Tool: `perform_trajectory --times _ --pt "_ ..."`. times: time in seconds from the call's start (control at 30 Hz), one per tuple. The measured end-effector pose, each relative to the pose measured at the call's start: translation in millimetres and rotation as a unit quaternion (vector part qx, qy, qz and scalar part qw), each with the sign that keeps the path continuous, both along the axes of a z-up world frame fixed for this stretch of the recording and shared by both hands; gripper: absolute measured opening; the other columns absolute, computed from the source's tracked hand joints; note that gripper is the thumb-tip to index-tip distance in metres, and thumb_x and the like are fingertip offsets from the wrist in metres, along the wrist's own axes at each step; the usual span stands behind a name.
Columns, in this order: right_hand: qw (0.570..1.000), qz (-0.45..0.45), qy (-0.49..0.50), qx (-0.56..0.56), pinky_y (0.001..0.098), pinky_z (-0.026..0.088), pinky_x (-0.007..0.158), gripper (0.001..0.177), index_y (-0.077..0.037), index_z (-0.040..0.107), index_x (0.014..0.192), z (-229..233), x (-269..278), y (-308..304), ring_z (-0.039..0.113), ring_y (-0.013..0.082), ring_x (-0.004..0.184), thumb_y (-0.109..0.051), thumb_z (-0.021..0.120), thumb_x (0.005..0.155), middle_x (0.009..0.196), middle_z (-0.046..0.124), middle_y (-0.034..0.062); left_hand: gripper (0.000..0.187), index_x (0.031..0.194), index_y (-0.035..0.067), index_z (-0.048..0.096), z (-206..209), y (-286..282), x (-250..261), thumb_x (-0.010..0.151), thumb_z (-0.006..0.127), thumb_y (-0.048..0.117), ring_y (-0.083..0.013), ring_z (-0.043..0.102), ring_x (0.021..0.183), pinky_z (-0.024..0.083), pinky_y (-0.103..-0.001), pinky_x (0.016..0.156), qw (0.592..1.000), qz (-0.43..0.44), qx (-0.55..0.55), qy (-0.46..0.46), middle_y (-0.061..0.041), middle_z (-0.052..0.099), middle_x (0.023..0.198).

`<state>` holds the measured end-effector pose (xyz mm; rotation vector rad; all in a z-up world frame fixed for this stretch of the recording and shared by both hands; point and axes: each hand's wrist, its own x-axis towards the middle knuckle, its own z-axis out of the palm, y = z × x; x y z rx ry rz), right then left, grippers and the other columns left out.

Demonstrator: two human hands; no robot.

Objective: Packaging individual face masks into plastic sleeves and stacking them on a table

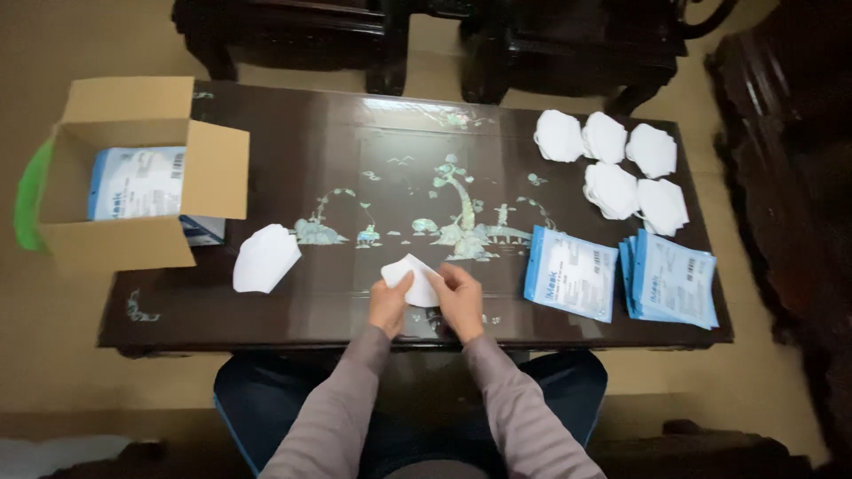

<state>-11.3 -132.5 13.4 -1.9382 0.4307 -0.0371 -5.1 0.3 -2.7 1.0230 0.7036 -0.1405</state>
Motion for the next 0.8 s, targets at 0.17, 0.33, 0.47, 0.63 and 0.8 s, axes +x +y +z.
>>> perform_trajectory --times 0.17,0.33,0.47,0.63,0.8 --pt "0.882 -0.071 -0.287 -0.367 0.0518 0.052 0.097 0.04 0.001 0.071 0.12 39 16 -105 0.065 0.0454 0.111 -0.022 0.082 0.089 0.114 0.069 0.028 0.046 0.117 -0.013 0.062 39 6 -11 0.09 0.084 0.016 -0.0291 0.068 0.092 0.061 -0.046 0.077 0.999 -0.022 -0.028 0.022 -0.023 0.067 0.101" --pt "0.895 -0.079 -0.064 -0.433 0.0612 0.038 0.108 0.078 0.005 0.057 0.139 9 6 -183 0.056 0.0483 0.128 -0.052 0.077 0.089 0.131 0.061 0.0313 0.044 0.112 -0.013 0.063 53 9 -12 0.089 0.085 0.017 -0.0281 0.068 0.086 0.063 -0.048 0.074 0.999 -0.042 -0.016 0.019 -0.022 0.067 0.096" --pt "0.856 -0.033 -0.074 -0.51 0.0589 0.04 0.1 0.051 -0.007 0.06 0.112 -3 1 -189 0.054 0.0367 0.126 -0.049 0.073 0.088 0.123 0.057 0.0142 0.045 0.116 -0.013 0.061 45 15 -13 0.09 0.084 0.017 -0.0321 0.071 0.093 0.062 -0.052 0.078 0.997 -0.064 -0.032 0.016 -0.025 0.068 0.101" --pt "0.823 -0.036 -0.082 -0.561 0.0625 0.044 0.103 0.023 -0.005 0.07 0.098 -17 -4 -174 0.058 0.0402 0.133 -0.028 0.066 0.094 0.133 0.066 0.0218 0.049 0.12 -0.013 0.059 66 7 -18 0.091 0.083 0.018 -0.0343 0.071 0.099 0.061 -0.055 0.082 0.996 -0.072 -0.048 0.019 -0.026 0.068 0.105" --pt "0.805 0.081 -0.262 -0.527 0.047 0.052 0.094 0.01 -0.004 0.064 0.089 30 -34 -91 0.066 0.0408 0.118 -0.012 0.071 0.088 0.117 0.069 0.0204 0.041 0.109 -0.009 0.068 49 -30 -10 0.087 0.086 0.021 -0.0267 0.075 0.079 0.066 -0.042 0.06 0.982 -0.183 -0.001 -0.041 -0.019 0.071 0.088"
